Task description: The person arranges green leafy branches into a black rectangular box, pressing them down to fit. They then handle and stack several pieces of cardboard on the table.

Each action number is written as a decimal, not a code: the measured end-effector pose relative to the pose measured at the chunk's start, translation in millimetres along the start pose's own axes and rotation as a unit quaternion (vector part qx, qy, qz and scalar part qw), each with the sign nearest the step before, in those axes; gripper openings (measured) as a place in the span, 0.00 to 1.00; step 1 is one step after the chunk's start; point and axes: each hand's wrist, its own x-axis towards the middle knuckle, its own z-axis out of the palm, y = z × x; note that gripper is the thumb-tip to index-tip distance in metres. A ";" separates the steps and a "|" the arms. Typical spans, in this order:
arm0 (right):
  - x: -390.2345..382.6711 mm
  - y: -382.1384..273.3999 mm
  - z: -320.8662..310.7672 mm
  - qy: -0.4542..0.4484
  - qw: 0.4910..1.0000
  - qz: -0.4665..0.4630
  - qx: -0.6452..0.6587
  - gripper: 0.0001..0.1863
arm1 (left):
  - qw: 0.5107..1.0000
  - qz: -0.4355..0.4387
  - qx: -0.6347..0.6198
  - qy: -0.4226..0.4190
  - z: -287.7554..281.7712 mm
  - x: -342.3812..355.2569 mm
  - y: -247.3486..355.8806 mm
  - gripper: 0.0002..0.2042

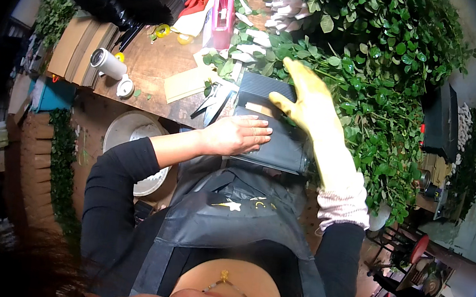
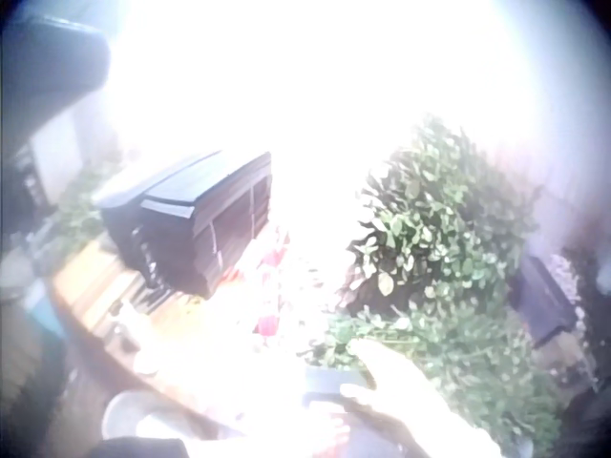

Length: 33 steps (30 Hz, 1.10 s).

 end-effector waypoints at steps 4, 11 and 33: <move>-9.7 4.9 7.1 -0.127 0.990 -0.057 0.000 0.24 | 0.998 0.005 0.032 0.047 3.1 2.9 2.3 0.16; -57.5 -37.0 35.1 -0.156 0.972 -0.069 -0.158 0.09 | 0.996 -0.091 0.014 0.000 3.6 -3.5 10.9 0.11; -84.4 -49.8 30.4 -0.170 0.962 -0.111 -0.180 0.26 | 0.677 -0.571 -0.460 0.062 -11.8 -101.0 -10.9 0.26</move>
